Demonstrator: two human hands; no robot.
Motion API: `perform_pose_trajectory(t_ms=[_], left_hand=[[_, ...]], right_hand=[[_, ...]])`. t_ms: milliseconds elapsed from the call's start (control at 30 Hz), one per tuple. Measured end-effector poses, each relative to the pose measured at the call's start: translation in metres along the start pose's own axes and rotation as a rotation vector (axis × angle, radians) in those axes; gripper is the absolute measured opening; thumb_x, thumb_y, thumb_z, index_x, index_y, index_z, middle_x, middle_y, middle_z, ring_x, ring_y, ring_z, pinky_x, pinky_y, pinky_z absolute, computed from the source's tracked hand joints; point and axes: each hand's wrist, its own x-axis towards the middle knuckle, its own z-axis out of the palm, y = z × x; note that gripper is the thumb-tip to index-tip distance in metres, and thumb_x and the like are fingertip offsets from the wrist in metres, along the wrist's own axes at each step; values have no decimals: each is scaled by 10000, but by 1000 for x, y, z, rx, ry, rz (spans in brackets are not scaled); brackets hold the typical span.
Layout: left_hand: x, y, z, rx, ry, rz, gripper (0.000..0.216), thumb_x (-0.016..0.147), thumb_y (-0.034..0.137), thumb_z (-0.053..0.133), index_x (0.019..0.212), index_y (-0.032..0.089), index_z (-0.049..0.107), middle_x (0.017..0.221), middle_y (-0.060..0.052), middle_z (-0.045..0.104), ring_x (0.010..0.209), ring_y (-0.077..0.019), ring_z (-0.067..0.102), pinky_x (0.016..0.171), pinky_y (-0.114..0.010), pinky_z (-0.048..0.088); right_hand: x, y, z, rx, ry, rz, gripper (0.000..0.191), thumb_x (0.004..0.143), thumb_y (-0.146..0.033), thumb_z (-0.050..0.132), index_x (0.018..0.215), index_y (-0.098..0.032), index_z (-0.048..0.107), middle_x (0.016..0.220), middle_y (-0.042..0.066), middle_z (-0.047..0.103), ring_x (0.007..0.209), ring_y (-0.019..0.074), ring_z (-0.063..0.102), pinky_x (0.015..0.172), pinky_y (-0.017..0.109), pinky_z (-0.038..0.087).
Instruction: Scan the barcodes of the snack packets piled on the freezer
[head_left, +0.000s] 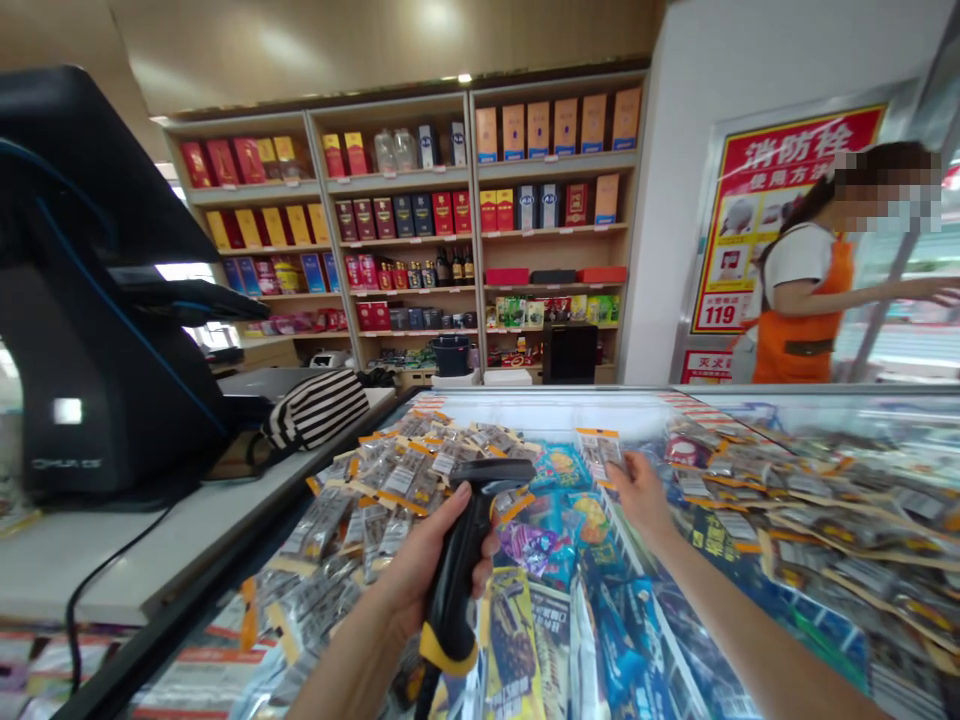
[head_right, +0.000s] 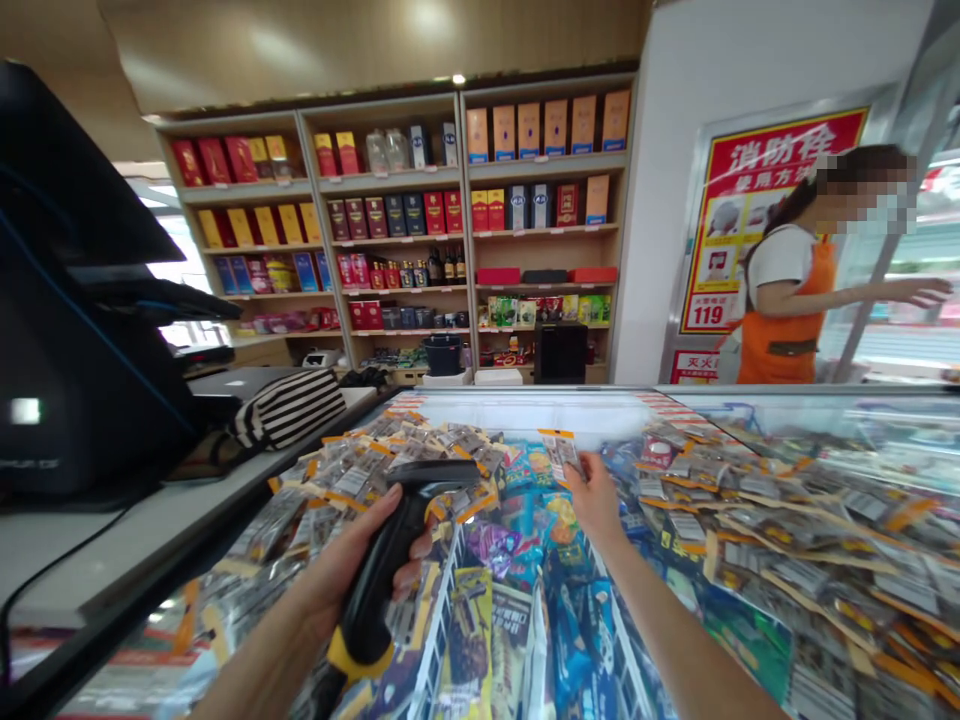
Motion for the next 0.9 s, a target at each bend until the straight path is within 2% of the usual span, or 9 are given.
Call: perform_pose_trajectory(t_ms=[233, 433, 600, 767, 867, 900], left_hand=[[-6, 3, 3, 74, 6, 22, 376, 730, 487, 422, 733, 128, 536, 542, 19, 493, 381, -56, 446, 372, -174, 346], [28, 13, -4, 136, 2, 133, 360, 714, 486, 446, 755, 137, 525, 522, 20, 506, 390, -72, 465, 386, -183, 348], [51, 3, -10, 169, 5, 163, 356, 701, 494, 460, 734, 142, 494, 521, 26, 507, 386, -65, 458, 387, -177, 336], [49, -3, -15, 199, -14, 136, 364, 690, 502, 468, 722, 140, 495, 531, 19, 511, 367, -64, 439, 370, -186, 319], [42, 2, -10, 160, 26, 158, 352, 699, 487, 467, 765, 143, 508, 544, 23, 506, 379, -60, 445, 374, -176, 321], [39, 3, -7, 158, 32, 121, 351, 698, 483, 471, 764, 140, 513, 540, 23, 506, 375, -61, 444, 373, -179, 325]], right_hand=[[0, -3, -1, 34, 11, 24, 298, 638, -391, 507, 847, -179, 494, 774, 40, 599, 716, 195, 548, 675, 327, 412], [-4, -17, -6, 85, 111, 76, 313, 614, -416, 516, 821, -183, 488, 699, 21, 591, 653, 184, 546, 593, 298, 425], [2, -15, -13, 90, 123, 67, 319, 629, -417, 505, 847, -185, 483, 720, 21, 594, 681, 186, 552, 615, 301, 428], [10, -2, -15, 57, 95, 62, 265, 633, -403, 506, 808, -204, 484, 718, 13, 601, 693, 192, 555, 641, 314, 427], [11, 1, -14, 62, 86, 69, 259, 629, -390, 508, 807, -204, 486, 702, 11, 603, 658, 189, 552, 624, 312, 428], [10, 1, -14, 69, 87, 73, 261, 627, -387, 510, 809, -201, 485, 696, 10, 603, 649, 187, 552, 617, 310, 429]])
